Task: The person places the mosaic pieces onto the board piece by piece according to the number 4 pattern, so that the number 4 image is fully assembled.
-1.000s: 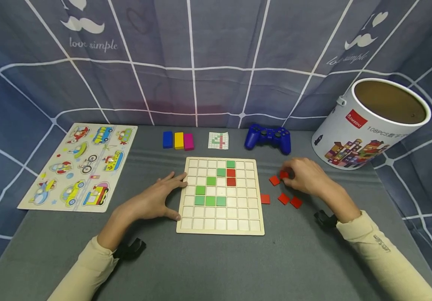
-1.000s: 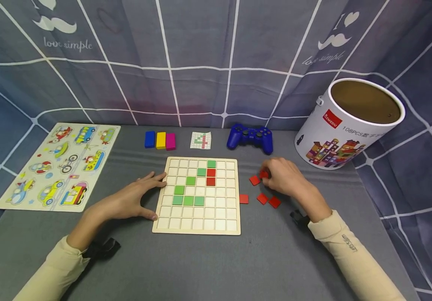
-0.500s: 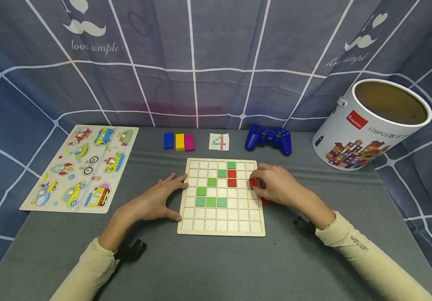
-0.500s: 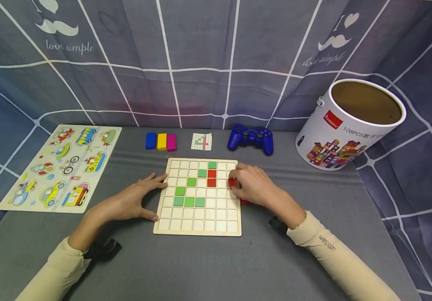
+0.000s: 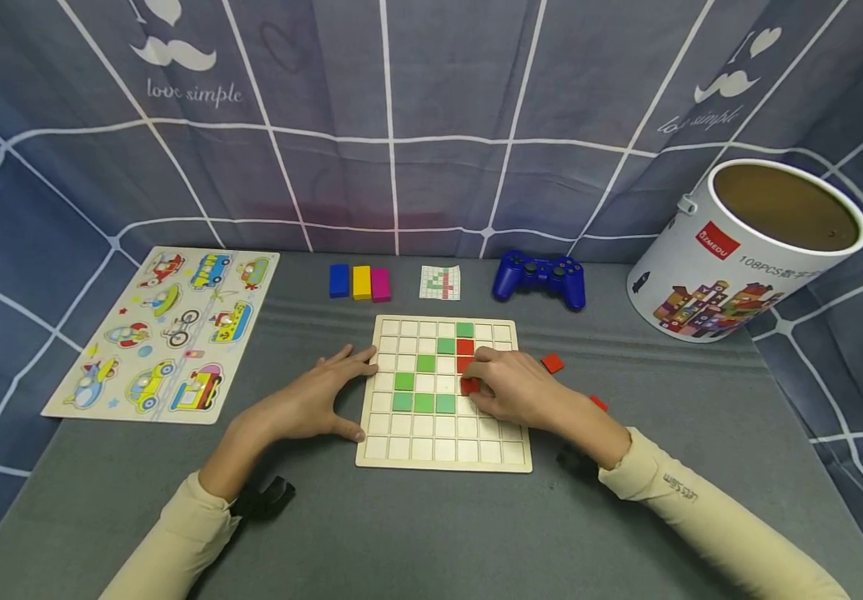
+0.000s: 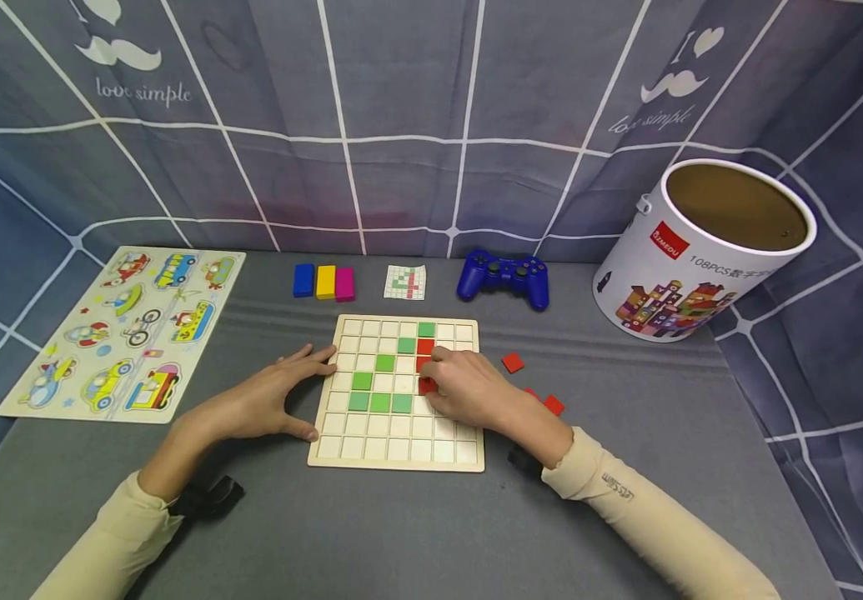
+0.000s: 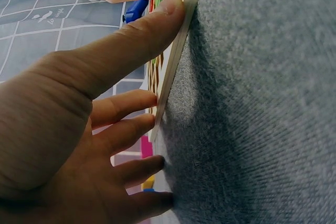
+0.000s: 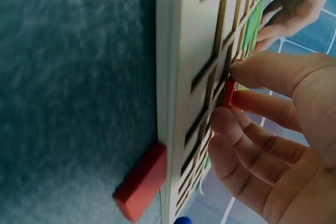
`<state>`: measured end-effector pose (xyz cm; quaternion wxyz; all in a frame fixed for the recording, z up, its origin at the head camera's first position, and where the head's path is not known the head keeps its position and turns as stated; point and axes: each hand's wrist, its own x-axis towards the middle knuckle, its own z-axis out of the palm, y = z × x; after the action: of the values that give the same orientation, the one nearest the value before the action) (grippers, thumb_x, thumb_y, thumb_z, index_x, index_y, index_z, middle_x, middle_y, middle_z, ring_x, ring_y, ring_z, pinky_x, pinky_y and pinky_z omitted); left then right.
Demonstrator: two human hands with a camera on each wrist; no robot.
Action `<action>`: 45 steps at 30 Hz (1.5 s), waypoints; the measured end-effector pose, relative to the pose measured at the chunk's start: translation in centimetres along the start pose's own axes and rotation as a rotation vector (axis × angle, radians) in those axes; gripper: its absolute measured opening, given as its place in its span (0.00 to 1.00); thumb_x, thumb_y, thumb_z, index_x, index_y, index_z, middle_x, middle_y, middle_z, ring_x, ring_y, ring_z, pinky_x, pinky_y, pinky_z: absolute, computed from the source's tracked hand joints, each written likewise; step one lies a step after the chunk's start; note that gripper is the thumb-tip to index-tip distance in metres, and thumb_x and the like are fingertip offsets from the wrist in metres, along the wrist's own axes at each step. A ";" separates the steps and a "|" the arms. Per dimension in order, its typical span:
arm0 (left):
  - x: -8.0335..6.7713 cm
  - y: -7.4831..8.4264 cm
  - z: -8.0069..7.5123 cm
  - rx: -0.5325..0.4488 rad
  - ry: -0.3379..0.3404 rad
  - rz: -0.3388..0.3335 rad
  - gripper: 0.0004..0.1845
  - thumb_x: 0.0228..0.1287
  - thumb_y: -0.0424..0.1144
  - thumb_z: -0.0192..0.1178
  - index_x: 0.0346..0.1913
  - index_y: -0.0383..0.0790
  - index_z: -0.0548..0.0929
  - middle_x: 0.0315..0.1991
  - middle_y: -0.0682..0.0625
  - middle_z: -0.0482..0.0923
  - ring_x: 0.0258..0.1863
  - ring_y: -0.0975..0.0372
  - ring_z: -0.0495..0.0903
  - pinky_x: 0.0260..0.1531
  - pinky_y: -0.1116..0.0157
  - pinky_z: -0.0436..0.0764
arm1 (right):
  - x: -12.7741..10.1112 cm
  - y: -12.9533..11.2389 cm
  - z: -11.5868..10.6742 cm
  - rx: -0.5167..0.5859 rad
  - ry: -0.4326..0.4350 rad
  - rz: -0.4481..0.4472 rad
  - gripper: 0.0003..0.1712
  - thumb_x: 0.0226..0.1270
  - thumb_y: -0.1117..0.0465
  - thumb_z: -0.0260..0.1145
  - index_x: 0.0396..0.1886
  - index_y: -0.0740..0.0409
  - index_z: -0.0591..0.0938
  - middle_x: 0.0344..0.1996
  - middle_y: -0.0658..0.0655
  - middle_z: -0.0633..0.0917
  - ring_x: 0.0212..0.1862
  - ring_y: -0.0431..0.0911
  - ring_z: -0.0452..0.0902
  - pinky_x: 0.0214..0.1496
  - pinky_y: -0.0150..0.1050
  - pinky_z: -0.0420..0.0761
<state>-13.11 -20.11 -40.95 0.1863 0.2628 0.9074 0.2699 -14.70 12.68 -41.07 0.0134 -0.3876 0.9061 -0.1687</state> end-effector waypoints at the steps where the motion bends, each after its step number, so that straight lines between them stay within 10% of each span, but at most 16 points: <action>1: 0.0 0.0 0.0 0.000 0.000 0.000 0.50 0.44 0.47 0.82 0.71 0.37 0.70 0.79 0.47 0.50 0.78 0.43 0.42 0.70 0.35 0.44 | 0.1 -0.1 0.1 -0.001 -0.002 0.001 0.11 0.57 0.64 0.71 0.42 0.57 0.88 0.31 0.48 0.78 0.24 0.38 0.67 0.24 0.33 0.70; 27: -0.1 0.1 0.2 -0.007 0.002 0.008 0.51 0.44 0.45 0.82 0.72 0.36 0.69 0.79 0.47 0.50 0.78 0.44 0.43 0.70 0.36 0.46 | 0.5 0.3 -0.3 0.046 0.007 0.048 0.10 0.56 0.61 0.76 0.38 0.53 0.88 0.30 0.48 0.79 0.25 0.38 0.69 0.25 0.35 0.71; 45: 0.0 0.0 -0.1 -0.018 -0.008 -0.001 0.53 0.43 0.45 0.82 0.73 0.37 0.67 0.80 0.47 0.48 0.78 0.43 0.42 0.70 0.36 0.44 | -4.7 6.3 -4.7 -0.032 -0.011 0.251 0.18 0.56 0.65 0.76 0.48 0.60 0.87 0.41 0.56 0.85 0.31 0.45 0.78 0.28 0.42 0.77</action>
<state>-13.19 -20.12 -40.87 0.1925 0.2615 0.9043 0.2770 -16.54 21.39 -39.16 0.0332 -0.2723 0.9500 -0.1490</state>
